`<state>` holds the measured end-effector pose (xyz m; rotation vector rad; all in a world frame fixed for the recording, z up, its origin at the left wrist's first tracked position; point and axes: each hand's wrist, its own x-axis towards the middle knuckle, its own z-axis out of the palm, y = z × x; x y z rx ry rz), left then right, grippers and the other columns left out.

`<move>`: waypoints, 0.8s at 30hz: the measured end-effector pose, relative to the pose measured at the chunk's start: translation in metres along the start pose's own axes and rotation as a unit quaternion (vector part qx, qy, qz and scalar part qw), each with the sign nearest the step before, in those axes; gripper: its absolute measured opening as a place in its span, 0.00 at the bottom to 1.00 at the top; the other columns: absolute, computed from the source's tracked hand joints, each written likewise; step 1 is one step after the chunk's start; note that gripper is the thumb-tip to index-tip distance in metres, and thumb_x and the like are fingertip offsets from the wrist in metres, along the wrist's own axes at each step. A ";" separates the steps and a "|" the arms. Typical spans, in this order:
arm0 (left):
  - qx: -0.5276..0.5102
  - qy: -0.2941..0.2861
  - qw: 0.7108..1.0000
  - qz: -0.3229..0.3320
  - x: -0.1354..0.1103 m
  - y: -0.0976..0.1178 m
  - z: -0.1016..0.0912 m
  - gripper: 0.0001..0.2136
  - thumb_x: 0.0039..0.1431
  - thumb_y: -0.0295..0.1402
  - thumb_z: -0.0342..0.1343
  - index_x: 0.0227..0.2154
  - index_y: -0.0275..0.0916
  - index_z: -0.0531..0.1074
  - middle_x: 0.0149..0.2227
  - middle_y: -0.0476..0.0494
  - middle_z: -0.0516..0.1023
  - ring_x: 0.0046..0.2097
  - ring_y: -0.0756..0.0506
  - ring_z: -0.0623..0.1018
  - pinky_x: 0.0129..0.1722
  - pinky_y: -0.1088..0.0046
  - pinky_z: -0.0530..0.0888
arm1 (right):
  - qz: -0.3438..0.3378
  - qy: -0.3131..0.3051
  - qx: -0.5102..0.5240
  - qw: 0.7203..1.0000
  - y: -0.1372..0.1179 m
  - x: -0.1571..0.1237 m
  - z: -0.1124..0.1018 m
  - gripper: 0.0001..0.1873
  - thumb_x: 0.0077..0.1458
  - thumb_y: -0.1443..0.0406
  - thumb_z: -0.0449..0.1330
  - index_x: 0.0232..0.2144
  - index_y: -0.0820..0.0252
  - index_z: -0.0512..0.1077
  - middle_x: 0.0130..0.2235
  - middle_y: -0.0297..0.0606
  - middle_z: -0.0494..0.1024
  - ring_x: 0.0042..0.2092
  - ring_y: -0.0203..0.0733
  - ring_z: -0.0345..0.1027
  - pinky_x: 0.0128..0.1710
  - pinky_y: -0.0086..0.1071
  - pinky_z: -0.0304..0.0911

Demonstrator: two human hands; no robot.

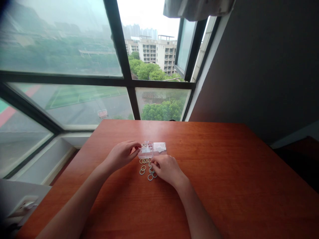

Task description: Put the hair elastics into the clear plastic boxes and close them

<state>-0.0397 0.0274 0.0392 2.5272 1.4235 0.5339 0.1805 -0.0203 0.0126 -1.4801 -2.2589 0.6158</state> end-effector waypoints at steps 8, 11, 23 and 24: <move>0.001 -0.004 1.000 0.005 -0.001 0.002 0.001 0.06 0.58 0.30 0.50 0.32 0.41 0.72 0.32 0.49 0.77 0.30 0.49 0.73 0.28 0.75 0.61 | -0.001 -0.033 0.022 0.999 0.001 -0.001 0.006 0.05 0.54 0.66 0.58 0.34 0.53 0.74 0.28 0.29 0.77 0.30 0.33 0.67 0.28 0.25 0.50; -0.003 0.000 1.000 0.008 -0.001 0.002 0.002 0.06 0.58 0.30 0.50 0.32 0.41 0.72 0.32 0.49 0.77 0.30 0.49 0.72 0.28 0.76 0.61 | -0.003 -0.029 0.022 0.999 0.002 -0.001 0.008 0.04 0.53 0.66 0.59 0.32 0.54 0.74 0.28 0.29 0.77 0.29 0.33 0.67 0.28 0.25 0.49; -0.145 -0.042 0.987 0.048 0.001 0.016 0.006 0.06 0.57 0.28 0.52 0.33 0.38 0.74 0.28 0.49 0.75 0.28 0.52 0.70 0.28 0.80 0.63 | -0.010 0.053 0.082 0.995 0.005 0.004 0.007 0.05 0.55 0.66 0.57 0.31 0.58 0.74 0.24 0.31 0.73 0.27 0.33 0.64 0.29 0.25 0.54; -0.163 -0.051 0.984 0.052 0.001 0.017 0.007 0.06 0.57 0.28 0.52 0.34 0.38 0.74 0.28 0.49 0.75 0.28 0.53 0.70 0.28 0.80 0.64 | -0.011 0.063 0.090 0.994 0.006 0.005 0.007 0.05 0.54 0.66 0.57 0.31 0.58 0.74 0.24 0.30 0.73 0.26 0.33 0.64 0.29 0.25 0.54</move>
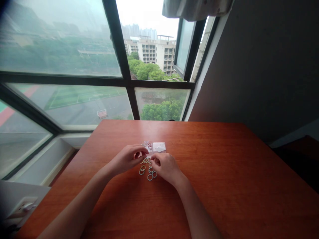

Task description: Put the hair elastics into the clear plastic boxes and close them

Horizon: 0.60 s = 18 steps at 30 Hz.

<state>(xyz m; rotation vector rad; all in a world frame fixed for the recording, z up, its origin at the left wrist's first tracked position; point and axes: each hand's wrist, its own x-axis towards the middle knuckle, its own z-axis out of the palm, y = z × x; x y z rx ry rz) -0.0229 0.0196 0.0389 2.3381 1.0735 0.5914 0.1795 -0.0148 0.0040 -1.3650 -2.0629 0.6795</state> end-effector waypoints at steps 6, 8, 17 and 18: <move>-0.073 -0.030 0.997 0.023 0.001 0.004 0.005 0.07 0.60 0.32 0.52 0.33 0.37 0.75 0.27 0.49 0.74 0.27 0.54 0.68 0.27 0.81 0.64 | -0.004 0.061 0.056 0.997 -0.001 0.001 -0.002 0.04 0.54 0.67 0.58 0.31 0.59 0.73 0.23 0.29 0.70 0.24 0.31 0.62 0.27 0.24 0.53; -0.079 -0.026 0.996 0.023 0.002 0.004 0.006 0.07 0.60 0.32 0.53 0.31 0.36 0.74 0.26 0.49 0.73 0.27 0.54 0.67 0.27 0.81 0.63 | -0.009 0.066 0.073 0.995 -0.003 0.000 -0.003 0.04 0.54 0.67 0.57 0.31 0.59 0.73 0.22 0.28 0.70 0.24 0.31 0.61 0.26 0.24 0.53; -0.051 -0.021 0.998 0.019 0.002 0.004 0.007 0.07 0.59 0.32 0.53 0.28 0.36 0.73 0.25 0.49 0.73 0.27 0.54 0.68 0.27 0.81 0.63 | -0.020 0.057 0.083 0.995 -0.006 0.000 -0.004 0.05 0.55 0.67 0.57 0.32 0.59 0.73 0.23 0.29 0.70 0.24 0.32 0.62 0.28 0.24 0.55; -0.041 -0.022 0.999 0.016 0.002 0.003 0.006 0.07 0.58 0.31 0.53 0.28 0.36 0.73 0.25 0.49 0.73 0.27 0.54 0.68 0.27 0.81 0.63 | -0.016 0.057 0.078 0.995 -0.006 0.000 -0.004 0.05 0.56 0.67 0.57 0.32 0.59 0.73 0.23 0.29 0.70 0.25 0.32 0.62 0.28 0.25 0.55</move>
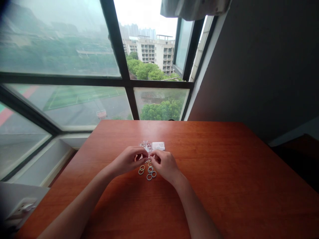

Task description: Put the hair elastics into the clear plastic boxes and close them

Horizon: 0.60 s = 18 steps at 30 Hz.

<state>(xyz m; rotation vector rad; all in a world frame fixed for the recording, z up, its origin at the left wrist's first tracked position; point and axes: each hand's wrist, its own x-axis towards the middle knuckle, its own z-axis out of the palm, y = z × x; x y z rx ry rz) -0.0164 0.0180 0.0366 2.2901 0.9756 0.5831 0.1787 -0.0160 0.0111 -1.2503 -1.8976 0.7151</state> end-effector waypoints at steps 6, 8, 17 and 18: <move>0.069 0.051 0.996 -0.033 -0.004 -0.011 -0.017 0.06 0.56 0.29 0.52 0.27 0.37 0.73 0.24 0.50 0.73 0.26 0.53 0.68 0.26 0.80 0.62 | 0.029 -0.057 -0.057 0.996 0.004 -0.001 -0.005 0.05 0.55 0.67 0.57 0.31 0.58 0.74 0.25 0.30 0.74 0.27 0.33 0.65 0.28 0.25 0.53; 0.091 0.065 0.993 -0.041 -0.005 -0.013 -0.022 0.06 0.55 0.29 0.52 0.27 0.37 0.73 0.24 0.50 0.73 0.26 0.52 0.68 0.26 0.79 0.62 | 0.043 -0.094 -0.079 0.991 0.005 -0.003 -0.006 0.05 0.55 0.66 0.57 0.29 0.57 0.74 0.25 0.30 0.75 0.26 0.33 0.65 0.27 0.25 0.52; 0.158 0.066 0.984 -0.057 -0.005 -0.013 -0.019 0.05 0.53 0.29 0.54 0.24 0.39 0.74 0.25 0.50 0.75 0.23 0.53 0.67 0.25 0.78 0.58 | 0.065 -0.142 -0.153 0.976 0.000 -0.007 -0.005 0.07 0.52 0.63 0.61 0.24 0.56 0.73 0.25 0.30 0.76 0.26 0.33 0.65 0.25 0.26 0.47; 0.162 0.065 0.983 -0.058 -0.005 -0.014 -0.018 0.06 0.53 0.29 0.54 0.25 0.39 0.74 0.25 0.51 0.75 0.24 0.53 0.67 0.25 0.78 0.58 | 0.064 -0.144 -0.159 0.975 0.000 -0.007 -0.004 0.07 0.52 0.62 0.61 0.24 0.56 0.73 0.25 0.30 0.76 0.26 0.33 0.65 0.25 0.26 0.46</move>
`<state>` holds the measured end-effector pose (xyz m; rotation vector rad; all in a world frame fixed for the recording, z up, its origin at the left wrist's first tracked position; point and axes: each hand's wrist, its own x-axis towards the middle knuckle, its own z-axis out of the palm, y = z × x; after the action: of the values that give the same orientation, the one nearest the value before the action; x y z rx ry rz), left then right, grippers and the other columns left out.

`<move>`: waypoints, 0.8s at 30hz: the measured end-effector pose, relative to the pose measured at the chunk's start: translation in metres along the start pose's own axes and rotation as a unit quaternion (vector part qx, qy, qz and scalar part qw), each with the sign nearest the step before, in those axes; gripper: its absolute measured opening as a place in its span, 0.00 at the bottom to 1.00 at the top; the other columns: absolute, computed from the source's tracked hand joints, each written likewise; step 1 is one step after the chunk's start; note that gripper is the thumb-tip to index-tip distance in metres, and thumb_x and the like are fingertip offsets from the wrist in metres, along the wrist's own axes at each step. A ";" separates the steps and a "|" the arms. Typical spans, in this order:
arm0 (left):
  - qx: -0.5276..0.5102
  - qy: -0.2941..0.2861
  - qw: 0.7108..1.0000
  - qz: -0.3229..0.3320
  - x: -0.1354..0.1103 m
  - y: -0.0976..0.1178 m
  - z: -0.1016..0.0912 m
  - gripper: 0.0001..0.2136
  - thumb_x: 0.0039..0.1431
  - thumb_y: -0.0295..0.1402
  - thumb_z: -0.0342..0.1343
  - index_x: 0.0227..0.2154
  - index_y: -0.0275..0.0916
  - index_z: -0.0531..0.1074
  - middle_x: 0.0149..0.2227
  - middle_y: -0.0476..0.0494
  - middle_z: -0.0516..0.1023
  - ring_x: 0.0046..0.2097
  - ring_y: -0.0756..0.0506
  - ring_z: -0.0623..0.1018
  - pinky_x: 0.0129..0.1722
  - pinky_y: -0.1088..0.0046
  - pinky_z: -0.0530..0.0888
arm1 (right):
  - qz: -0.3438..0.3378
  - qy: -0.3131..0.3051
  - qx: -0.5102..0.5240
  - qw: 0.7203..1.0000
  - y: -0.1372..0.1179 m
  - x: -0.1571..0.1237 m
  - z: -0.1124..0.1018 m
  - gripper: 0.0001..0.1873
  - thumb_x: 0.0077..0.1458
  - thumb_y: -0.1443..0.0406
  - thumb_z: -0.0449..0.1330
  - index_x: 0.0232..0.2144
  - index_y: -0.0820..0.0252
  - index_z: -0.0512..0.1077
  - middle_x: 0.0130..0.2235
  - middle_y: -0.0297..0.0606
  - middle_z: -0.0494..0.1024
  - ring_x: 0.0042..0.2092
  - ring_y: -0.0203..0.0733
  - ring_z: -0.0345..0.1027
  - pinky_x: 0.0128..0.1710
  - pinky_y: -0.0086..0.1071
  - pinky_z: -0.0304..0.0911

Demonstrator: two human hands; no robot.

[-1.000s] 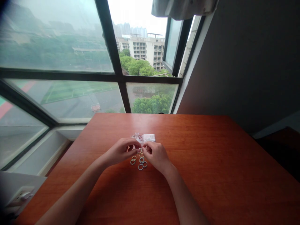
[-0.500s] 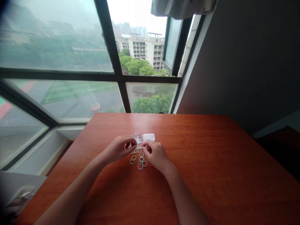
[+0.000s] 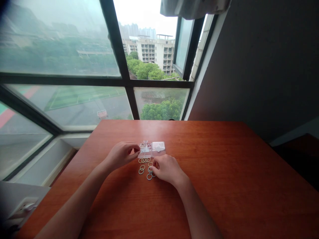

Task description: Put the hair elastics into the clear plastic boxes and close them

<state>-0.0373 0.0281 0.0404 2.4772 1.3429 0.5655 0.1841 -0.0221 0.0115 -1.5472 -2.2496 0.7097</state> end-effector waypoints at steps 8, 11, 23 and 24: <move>0.001 0.003 1.000 0.008 0.001 -0.006 0.003 0.05 0.57 0.30 0.52 0.29 0.39 0.73 0.28 0.49 0.76 0.27 0.52 0.70 0.27 0.78 0.61 | -0.006 -0.005 -0.015 1.000 0.000 0.001 0.004 0.05 0.52 0.64 0.60 0.25 0.56 0.71 0.26 0.31 0.76 0.28 0.34 0.65 0.26 0.27 0.46; 0.003 0.007 1.000 0.000 0.000 -0.007 0.003 0.06 0.57 0.30 0.52 0.30 0.40 0.74 0.29 0.49 0.76 0.27 0.51 0.70 0.27 0.78 0.61 | -0.005 -0.008 -0.010 1.000 0.000 0.001 0.003 0.06 0.52 0.65 0.60 0.24 0.57 0.71 0.26 0.31 0.76 0.28 0.34 0.65 0.26 0.26 0.47; -0.152 -0.043 0.986 0.051 0.001 0.022 0.009 0.08 0.59 0.33 0.53 0.31 0.37 0.76 0.26 0.48 0.75 0.26 0.53 0.68 0.27 0.79 0.63 | -0.032 0.129 0.081 0.988 -0.002 0.005 -0.001 0.06 0.56 0.64 0.57 0.28 0.58 0.71 0.22 0.30 0.70 0.25 0.33 0.62 0.27 0.25 0.52; -0.163 -0.051 0.983 0.059 0.001 0.024 0.011 0.08 0.59 0.34 0.53 0.31 0.37 0.76 0.26 0.48 0.75 0.27 0.53 0.68 0.27 0.79 0.63 | -0.034 0.136 0.087 0.986 -0.001 0.005 -0.001 0.06 0.56 0.63 0.57 0.28 0.58 0.71 0.22 0.29 0.69 0.25 0.33 0.61 0.26 0.25 0.52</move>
<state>-0.0140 0.0152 0.0412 2.2908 0.9810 0.6213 0.1814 -0.0174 0.0129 -1.3851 -1.9748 0.6162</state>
